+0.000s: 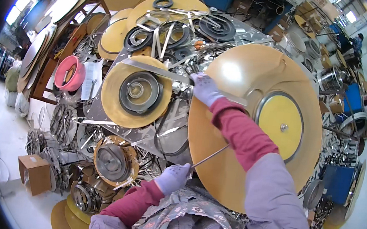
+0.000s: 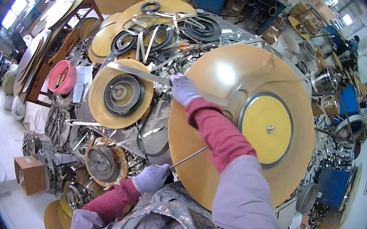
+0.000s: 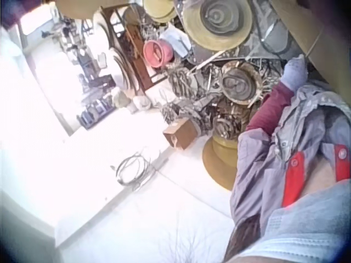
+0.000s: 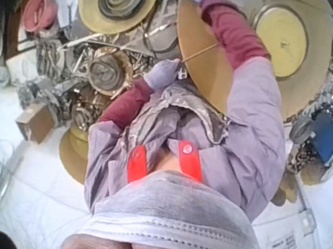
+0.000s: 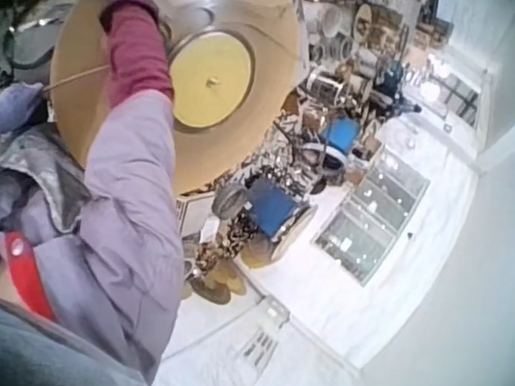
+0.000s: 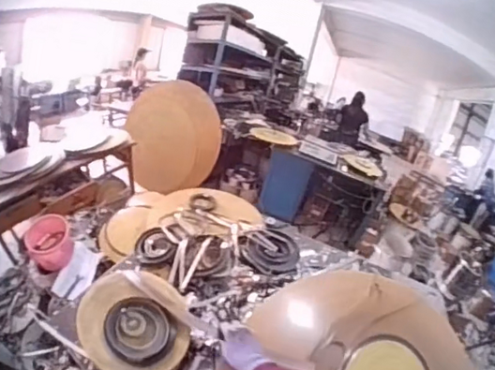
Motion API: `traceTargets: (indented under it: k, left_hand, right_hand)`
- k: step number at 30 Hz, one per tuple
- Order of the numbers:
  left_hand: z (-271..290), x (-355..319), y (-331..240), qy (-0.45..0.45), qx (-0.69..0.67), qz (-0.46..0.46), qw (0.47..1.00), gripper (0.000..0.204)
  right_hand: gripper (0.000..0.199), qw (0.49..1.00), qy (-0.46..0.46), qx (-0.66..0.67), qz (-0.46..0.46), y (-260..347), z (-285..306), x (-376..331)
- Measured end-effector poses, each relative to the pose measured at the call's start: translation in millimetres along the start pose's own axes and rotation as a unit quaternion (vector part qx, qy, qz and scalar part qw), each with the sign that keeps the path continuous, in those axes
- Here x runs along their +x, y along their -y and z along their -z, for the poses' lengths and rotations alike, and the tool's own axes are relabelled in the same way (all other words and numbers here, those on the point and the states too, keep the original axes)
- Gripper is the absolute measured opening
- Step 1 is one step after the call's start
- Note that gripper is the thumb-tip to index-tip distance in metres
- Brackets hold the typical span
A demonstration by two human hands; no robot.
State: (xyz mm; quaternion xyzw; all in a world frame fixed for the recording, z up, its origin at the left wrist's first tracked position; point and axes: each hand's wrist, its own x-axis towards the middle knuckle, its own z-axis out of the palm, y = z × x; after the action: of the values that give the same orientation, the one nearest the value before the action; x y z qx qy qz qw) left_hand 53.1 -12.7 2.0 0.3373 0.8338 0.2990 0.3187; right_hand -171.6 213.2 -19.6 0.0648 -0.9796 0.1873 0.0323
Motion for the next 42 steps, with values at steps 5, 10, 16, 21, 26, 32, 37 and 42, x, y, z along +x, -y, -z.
traceTargets:
  k: [5,10,16,21,26,32,37,42]
  left_hand:
    - [13,-20,1,0.061,0.014,0.015,0.998,0.015]
    - [18,-34,-2,0.108,0.043,0.032,0.993,0.017]
    - [21,-35,5,0.105,0.082,-0.005,0.991,0.020]
    - [25,-35,8,0.104,0.074,0.012,0.992,0.015]
    - [30,-40,19,0.062,0.060,-0.018,0.996,0.014]
    - [39,-46,22,0.080,0.070,-0.018,0.994,0.011]
    - [41,-54,17,0.102,0.100,-0.001,0.990,0.011]
    - [36,-67,6,0.134,0.104,0.015,0.985,0.013]
  right_hand:
    - [0.017,0.988,0.006,-0.149,-0.047,-104,90,-80]
    - [0.022,0.930,-0.032,-0.352,-0.102,-207,210,-170]
    - [0.035,0.841,0.022,-0.493,-0.223,-216,283,-209]
    - [0.028,0.800,0.063,-0.529,-0.277,-261,320,-259]
    - [0.030,0.792,0.065,-0.563,-0.228,-269,364,-344]
    - [0.031,0.734,0.129,-0.540,-0.391,-257,386,-373]
    - [0.033,0.923,-0.035,-0.375,-0.084,-118,321,-248]
    - [0.017,0.899,-0.002,-0.397,0.184,-52,270,-156]
